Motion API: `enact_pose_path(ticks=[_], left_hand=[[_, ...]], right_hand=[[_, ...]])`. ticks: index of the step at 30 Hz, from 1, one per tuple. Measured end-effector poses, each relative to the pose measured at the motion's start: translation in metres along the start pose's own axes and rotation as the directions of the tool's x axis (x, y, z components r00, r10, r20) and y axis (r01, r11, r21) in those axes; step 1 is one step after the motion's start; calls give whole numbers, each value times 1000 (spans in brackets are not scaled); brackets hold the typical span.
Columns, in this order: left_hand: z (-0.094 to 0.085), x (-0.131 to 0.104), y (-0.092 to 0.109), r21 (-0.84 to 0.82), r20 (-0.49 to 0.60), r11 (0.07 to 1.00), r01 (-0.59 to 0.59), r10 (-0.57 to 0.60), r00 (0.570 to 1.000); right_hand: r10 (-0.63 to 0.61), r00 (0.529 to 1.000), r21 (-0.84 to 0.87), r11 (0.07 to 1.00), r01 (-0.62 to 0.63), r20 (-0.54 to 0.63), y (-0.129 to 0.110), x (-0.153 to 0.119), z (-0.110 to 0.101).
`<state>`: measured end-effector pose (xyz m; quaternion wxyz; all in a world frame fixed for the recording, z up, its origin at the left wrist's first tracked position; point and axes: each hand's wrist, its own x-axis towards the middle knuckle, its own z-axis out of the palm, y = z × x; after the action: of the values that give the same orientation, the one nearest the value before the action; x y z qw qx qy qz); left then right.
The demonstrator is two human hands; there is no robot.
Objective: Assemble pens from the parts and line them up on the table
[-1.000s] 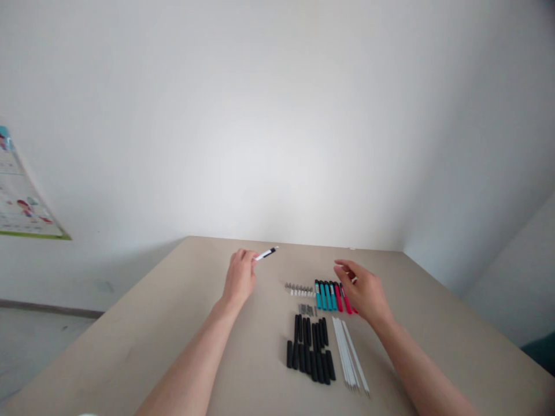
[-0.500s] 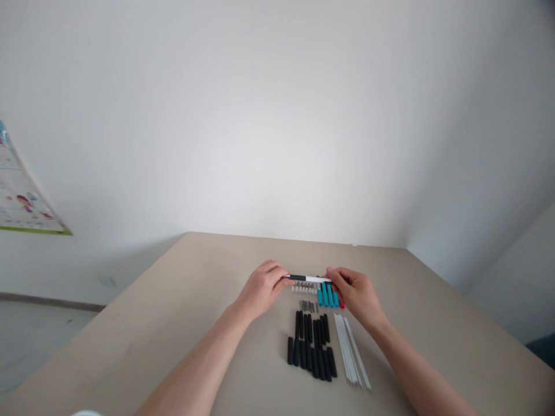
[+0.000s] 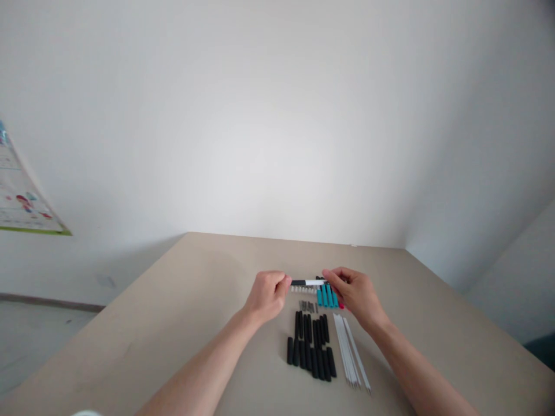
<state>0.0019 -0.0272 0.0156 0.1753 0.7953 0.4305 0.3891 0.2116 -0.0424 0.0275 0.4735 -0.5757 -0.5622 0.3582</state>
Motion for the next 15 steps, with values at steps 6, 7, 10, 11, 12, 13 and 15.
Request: enact_pose_path(ticks=[6,7,10,11,12,13,15], left_hand=[[6,0,1,-96,-64,993,72,-78,995],[5,0,1,-95,-68,994,56,-63,996],[3,1,2,-127,-54,989,70,-77,996],[2,1,2,-149,-44,985,91,-99,994],[2,1,2,-170,-35,979,113,-120,992],[2,1,3,-187,-29,974,131,-138,990],[2,1,3,-200,-23,967,155,-163,986]], right_hand=[[-38,997,-53,998,42,70,4,1,-2],[-3,996,-67,998,9,94,4,1,-2],[-24,993,-47,998,29,114,2,0,-3],[-56,993,-17,998,58,106,1,-1,-3],[-77,991,7,997,77,106,-1,-1,-3],[-81,989,11,997,81,124,-2,-2,-4],[-57,979,-37,997,66,194,-5,-3,-4]])
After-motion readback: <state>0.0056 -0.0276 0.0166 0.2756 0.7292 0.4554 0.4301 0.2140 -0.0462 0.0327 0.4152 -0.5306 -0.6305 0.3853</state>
